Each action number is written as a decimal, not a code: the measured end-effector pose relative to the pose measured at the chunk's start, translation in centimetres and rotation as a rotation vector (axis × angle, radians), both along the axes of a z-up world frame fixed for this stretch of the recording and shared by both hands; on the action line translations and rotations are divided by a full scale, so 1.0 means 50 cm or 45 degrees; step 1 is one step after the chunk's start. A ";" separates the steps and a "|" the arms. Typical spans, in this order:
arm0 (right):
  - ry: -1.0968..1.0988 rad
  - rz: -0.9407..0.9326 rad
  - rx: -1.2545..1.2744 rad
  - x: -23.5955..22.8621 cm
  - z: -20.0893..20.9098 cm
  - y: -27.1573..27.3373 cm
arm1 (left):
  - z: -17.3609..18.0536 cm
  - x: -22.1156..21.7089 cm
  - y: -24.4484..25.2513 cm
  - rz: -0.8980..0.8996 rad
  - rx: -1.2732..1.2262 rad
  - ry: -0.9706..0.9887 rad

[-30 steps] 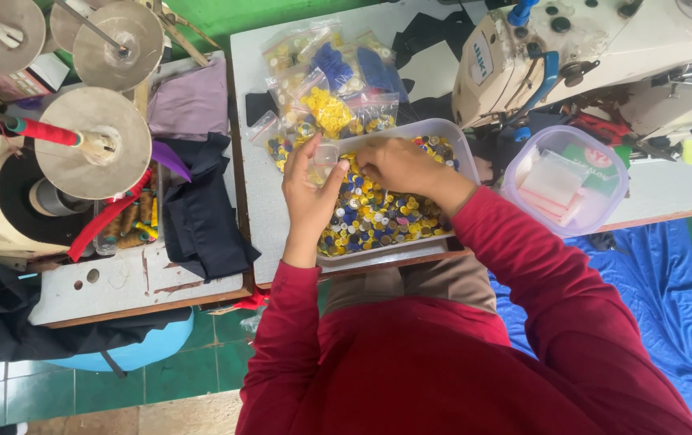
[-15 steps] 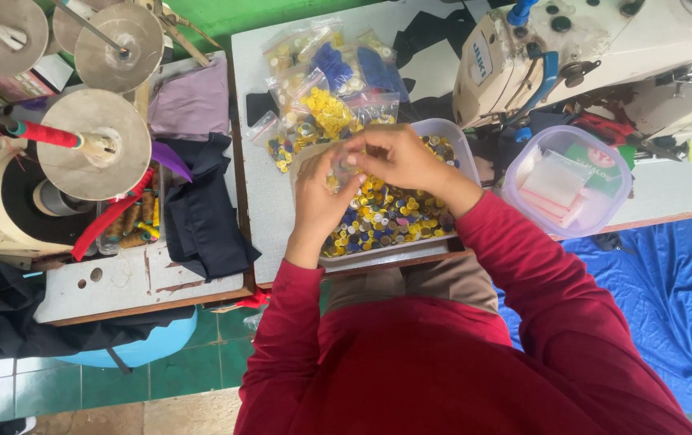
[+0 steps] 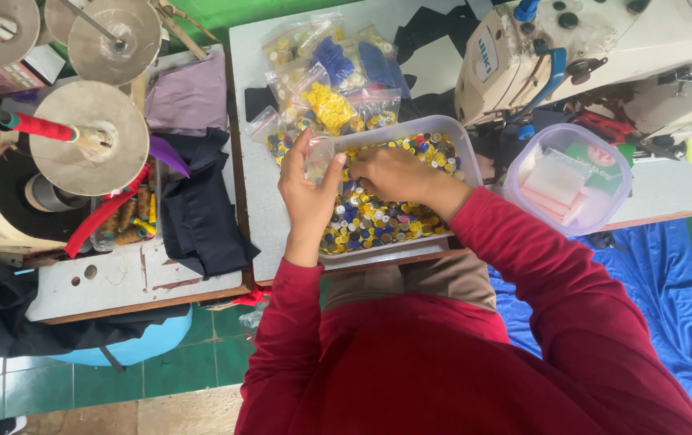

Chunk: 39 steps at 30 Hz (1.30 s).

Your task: Sorting and packaging small yellow and blue buttons from a large container into small plastic bags at a sewing workstation.

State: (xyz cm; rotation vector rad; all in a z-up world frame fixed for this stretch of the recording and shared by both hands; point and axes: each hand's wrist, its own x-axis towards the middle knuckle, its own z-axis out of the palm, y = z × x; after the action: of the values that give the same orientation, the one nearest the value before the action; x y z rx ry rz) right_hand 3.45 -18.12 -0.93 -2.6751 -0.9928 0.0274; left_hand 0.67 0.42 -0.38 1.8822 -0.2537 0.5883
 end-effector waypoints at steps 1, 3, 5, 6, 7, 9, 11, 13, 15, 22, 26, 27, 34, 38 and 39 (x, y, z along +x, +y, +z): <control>0.001 0.001 -0.002 0.003 -0.008 -0.001 | -0.001 0.000 0.001 0.001 -0.002 0.001; -0.013 -0.072 0.039 0.009 -0.026 -0.006 | -0.003 0.001 0.002 -0.035 -0.050 -0.010; -0.046 -0.076 0.093 0.010 -0.021 -0.005 | -0.007 0.004 0.003 -0.035 -0.057 -0.018; -0.079 -0.077 0.150 0.011 -0.019 -0.005 | -0.008 0.006 0.002 -0.034 -0.062 -0.028; -0.079 -0.080 0.148 0.010 -0.021 0.001 | -0.008 0.006 0.003 -0.036 -0.063 -0.027; -0.119 -0.074 0.165 0.009 -0.026 0.013 | -0.008 0.005 0.005 -0.043 -0.064 -0.045; -0.167 -0.055 0.140 0.010 -0.018 0.022 | -0.012 0.007 0.004 -0.035 -0.076 -0.040; -0.216 -0.035 0.116 0.006 -0.001 0.029 | -0.015 0.007 0.004 -0.025 -0.088 -0.035; -0.278 -0.029 -0.015 -0.005 0.023 0.032 | -0.016 0.009 0.005 -0.039 -0.057 -0.048; -0.231 -0.063 0.092 0.035 -0.054 -0.012 | -0.027 0.010 0.004 -0.052 0.048 -0.069; -0.087 -0.082 0.419 0.020 0.009 -0.029 | -0.016 0.006 0.001 -0.066 0.130 -0.044; -0.048 -0.080 0.512 0.017 0.020 -0.033 | -0.006 0.003 0.000 -0.083 0.173 -0.006; 0.074 -0.013 0.763 0.015 0.046 -0.045 | -0.017 0.007 -0.003 -0.094 0.276 0.002; 0.114 -0.004 0.768 0.013 0.049 -0.048 | -0.025 0.009 -0.004 -0.100 0.305 0.012; 0.129 0.013 0.807 0.012 0.051 -0.049 | -0.029 0.010 -0.005 -0.109 0.315 -0.006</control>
State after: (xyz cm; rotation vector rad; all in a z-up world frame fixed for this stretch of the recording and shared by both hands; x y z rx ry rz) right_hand 4.05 -20.58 1.62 -2.0678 -0.8117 -0.1271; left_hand 1.19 0.19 -1.84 2.0962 -0.4238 0.5220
